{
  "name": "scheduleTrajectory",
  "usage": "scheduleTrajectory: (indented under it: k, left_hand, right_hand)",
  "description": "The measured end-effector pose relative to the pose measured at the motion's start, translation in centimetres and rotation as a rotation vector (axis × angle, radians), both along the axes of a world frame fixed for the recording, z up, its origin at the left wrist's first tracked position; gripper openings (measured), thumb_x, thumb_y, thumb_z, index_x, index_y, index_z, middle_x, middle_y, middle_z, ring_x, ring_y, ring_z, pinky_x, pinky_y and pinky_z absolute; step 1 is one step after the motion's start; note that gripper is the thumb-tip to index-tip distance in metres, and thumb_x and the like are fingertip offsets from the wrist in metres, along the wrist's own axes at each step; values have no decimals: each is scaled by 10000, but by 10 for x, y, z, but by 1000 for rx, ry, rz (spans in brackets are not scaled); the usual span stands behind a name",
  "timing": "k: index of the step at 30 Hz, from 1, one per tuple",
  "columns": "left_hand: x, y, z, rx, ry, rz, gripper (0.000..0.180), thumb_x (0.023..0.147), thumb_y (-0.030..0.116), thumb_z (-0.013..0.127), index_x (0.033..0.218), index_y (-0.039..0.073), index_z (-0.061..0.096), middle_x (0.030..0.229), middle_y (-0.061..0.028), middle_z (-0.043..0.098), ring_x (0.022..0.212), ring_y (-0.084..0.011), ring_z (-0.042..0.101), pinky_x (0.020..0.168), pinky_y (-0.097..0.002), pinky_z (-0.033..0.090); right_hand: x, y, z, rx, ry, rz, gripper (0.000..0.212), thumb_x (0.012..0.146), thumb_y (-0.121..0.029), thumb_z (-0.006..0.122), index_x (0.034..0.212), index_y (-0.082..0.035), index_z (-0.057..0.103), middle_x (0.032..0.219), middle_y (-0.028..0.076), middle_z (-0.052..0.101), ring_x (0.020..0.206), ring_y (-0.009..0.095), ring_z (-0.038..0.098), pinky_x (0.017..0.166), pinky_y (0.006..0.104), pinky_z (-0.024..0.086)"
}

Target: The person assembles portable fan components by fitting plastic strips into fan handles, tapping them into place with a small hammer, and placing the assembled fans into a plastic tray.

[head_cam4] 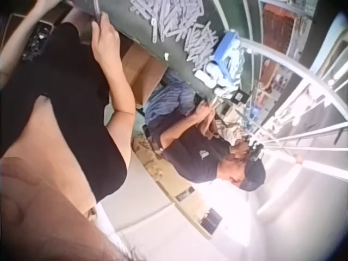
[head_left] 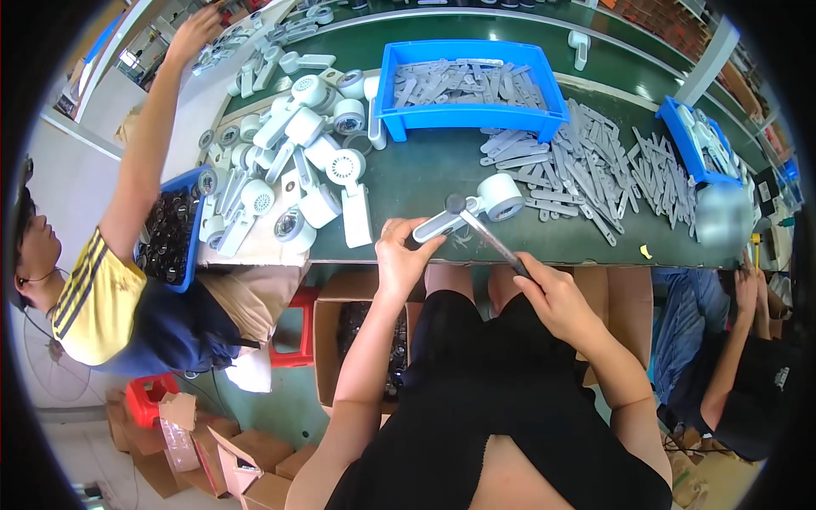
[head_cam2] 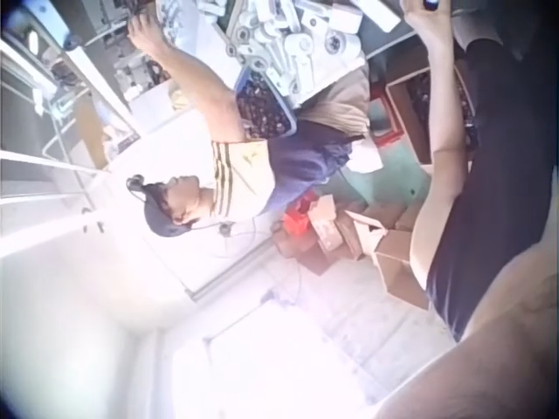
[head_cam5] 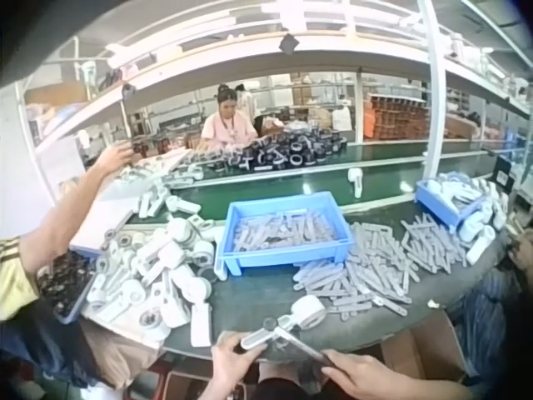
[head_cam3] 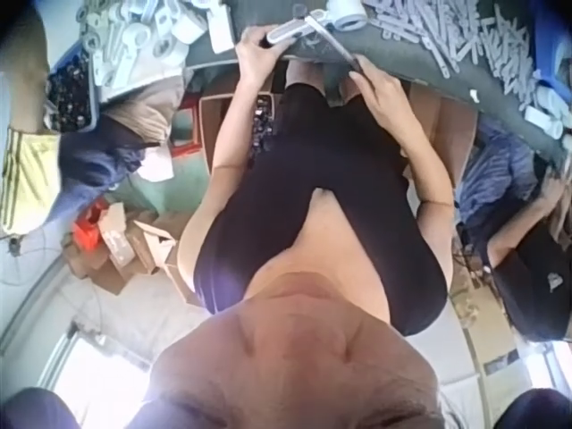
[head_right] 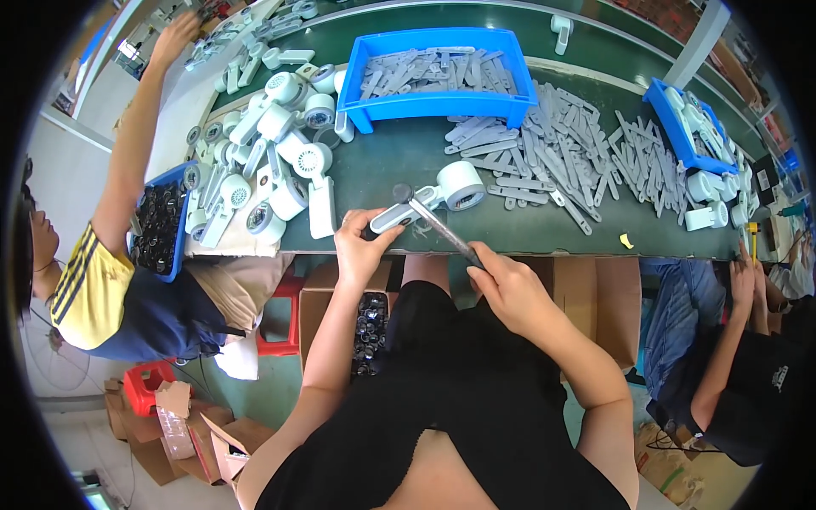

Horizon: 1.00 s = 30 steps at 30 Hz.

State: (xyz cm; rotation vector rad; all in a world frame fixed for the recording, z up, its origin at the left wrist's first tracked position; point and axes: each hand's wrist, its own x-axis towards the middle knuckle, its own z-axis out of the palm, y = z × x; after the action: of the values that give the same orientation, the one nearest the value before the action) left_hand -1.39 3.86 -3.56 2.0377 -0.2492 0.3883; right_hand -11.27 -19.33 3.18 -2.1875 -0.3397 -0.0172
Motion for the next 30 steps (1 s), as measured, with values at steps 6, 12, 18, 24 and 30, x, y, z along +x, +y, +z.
scheduleTrajectory:
  k: [6, 12, 18, 24, 30]
  left_hand:
    - [7, 0, -10, 129, -139, 27, 322, 660, 101, 812, 943, 6, 692, 850, -120, 639, 793, -247, 604, 728, -331, 488]
    - [3, 9, -7, 150, -148, -44, 275, 708, 98, 779, 935, -4, 662, 872, -141, 634, 828, -295, 594, 744, -354, 478]
    - [0, 3, -1, 114, -162, -59, 303, 714, 128, 780, 946, -21, 653, 883, -143, 639, 837, -291, 585, 759, -357, 473]
    - [0, 2, -3, 108, -184, -50, 292, 706, 110, 780, 948, -3, 659, 875, -140, 638, 849, -291, 586, 758, -368, 478]
    - [3, 1, -3, 108, -192, -49, 295, 690, 106, 784, 937, 0, 660, 865, -150, 630, 849, -307, 579, 748, -376, 477]
  right_hand:
    - [10, 13, -21, -65, -4, 109, 346, 908, -152, 561, 1213, -12, 482, 917, 231, 626, 833, 409, 615, 693, 449, 504]
    - [12, 19, -27, -35, -102, 90, 324, 915, -149, 545, 1203, -13, 485, 899, 221, 627, 797, 410, 611, 659, 448, 493]
    - [6, -2, -27, -29, -127, -82, 304, 918, -123, 544, 1188, 10, 499, 764, 192, 609, 700, 374, 607, 626, 400, 487]
    - [5, -7, -23, 83, -170, -97, 322, 919, -128, 544, 1203, 13, 491, 755, 187, 614, 684, 370, 607, 613, 392, 482]
    - [5, 4, -16, 107, -130, -29, 320, 910, -128, 548, 1198, -6, 482, 915, 231, 620, 805, 412, 606, 661, 446, 481]
